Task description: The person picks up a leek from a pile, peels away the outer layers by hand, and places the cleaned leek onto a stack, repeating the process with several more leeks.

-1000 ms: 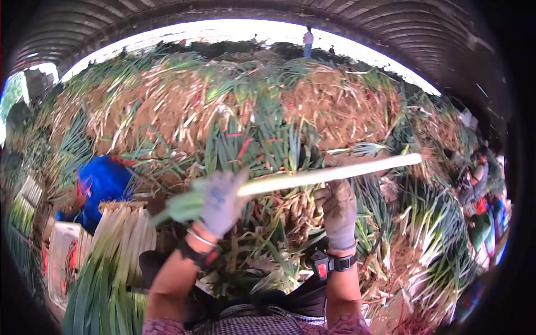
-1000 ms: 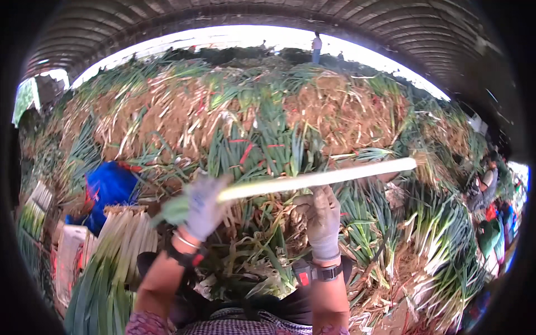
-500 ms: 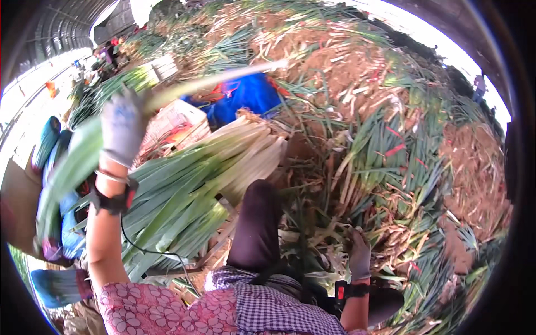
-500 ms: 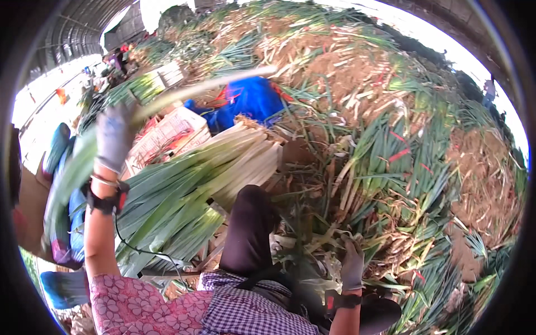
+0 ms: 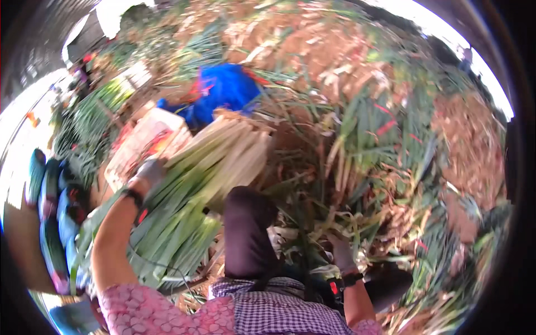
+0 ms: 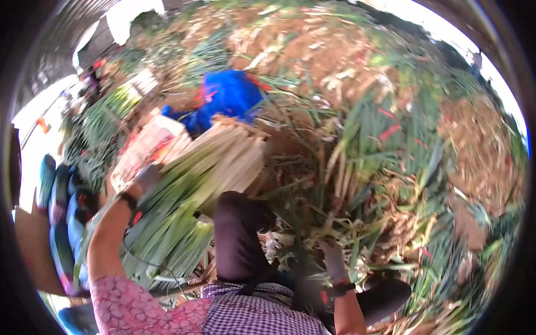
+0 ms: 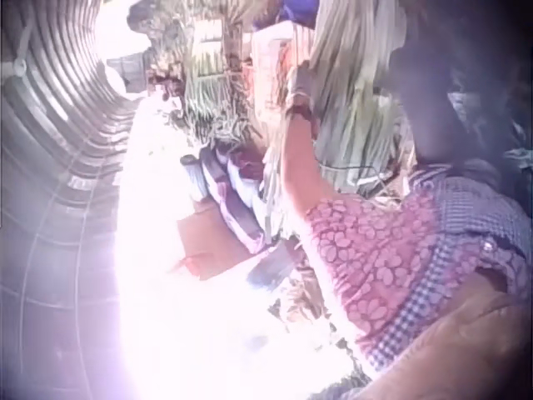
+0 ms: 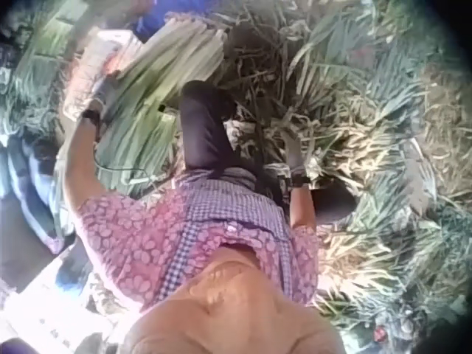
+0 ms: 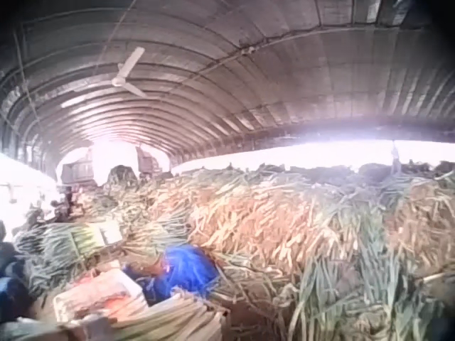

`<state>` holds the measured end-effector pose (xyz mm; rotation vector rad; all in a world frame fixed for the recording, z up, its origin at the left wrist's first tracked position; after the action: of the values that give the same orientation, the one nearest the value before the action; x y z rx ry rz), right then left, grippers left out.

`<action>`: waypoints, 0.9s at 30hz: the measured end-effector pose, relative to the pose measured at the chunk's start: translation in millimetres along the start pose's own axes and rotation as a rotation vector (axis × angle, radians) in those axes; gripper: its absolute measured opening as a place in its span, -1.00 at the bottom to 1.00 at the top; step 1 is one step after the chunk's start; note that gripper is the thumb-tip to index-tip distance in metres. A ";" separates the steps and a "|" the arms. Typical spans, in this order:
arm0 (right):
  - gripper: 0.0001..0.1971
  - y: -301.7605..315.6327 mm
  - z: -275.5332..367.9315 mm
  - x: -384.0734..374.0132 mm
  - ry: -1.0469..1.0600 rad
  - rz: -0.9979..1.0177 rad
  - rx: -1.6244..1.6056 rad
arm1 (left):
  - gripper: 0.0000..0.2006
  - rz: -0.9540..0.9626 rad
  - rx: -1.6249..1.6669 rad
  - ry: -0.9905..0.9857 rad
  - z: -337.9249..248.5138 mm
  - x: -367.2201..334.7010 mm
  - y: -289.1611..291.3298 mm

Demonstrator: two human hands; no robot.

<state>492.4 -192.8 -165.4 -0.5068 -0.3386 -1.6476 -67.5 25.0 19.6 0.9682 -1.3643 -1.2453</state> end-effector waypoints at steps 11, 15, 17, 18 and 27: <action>-0.65 0.3 -52.3 -61.5 -0.013 -0.069 0.249 | -0.58 0.253 -0.389 0.009 -72.5 -61.4 36.8; -0.67 64.1 -17.1 -50.7 0.946 -0.502 1.197 | -0.58 -0.340 0.446 -0.771 -275.4 -48.7 68.8; -0.68 141.1 -76.7 -73.5 0.023 -0.543 -0.040 | -0.54 -0.021 0.598 -0.852 -379.1 -35.7 46.6; -0.70 176.7 -84.5 -62.9 -0.016 -0.782 0.031 | -0.54 0.072 0.597 -0.947 -429.3 -25.7 31.3; -0.57 349.4 -164.2 1.1 -0.262 -1.388 -0.010 | -0.46 0.627 0.896 -1.287 -683.2 -22.1 -106.7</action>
<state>815.9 -324.7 -329.9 -0.5137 -1.0269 -2.9099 600.8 -91.3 -116.3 0.0488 -3.0798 -0.6519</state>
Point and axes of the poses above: each hand's wrist, its own x-axis away from the middle knuckle, its own y-axis out of the back of the hand, z = x × y, the point moved 6 cm from there along -x, towards the middle knuckle, and after that the axes turned 9 degrees about x, right-handed, at the moved point
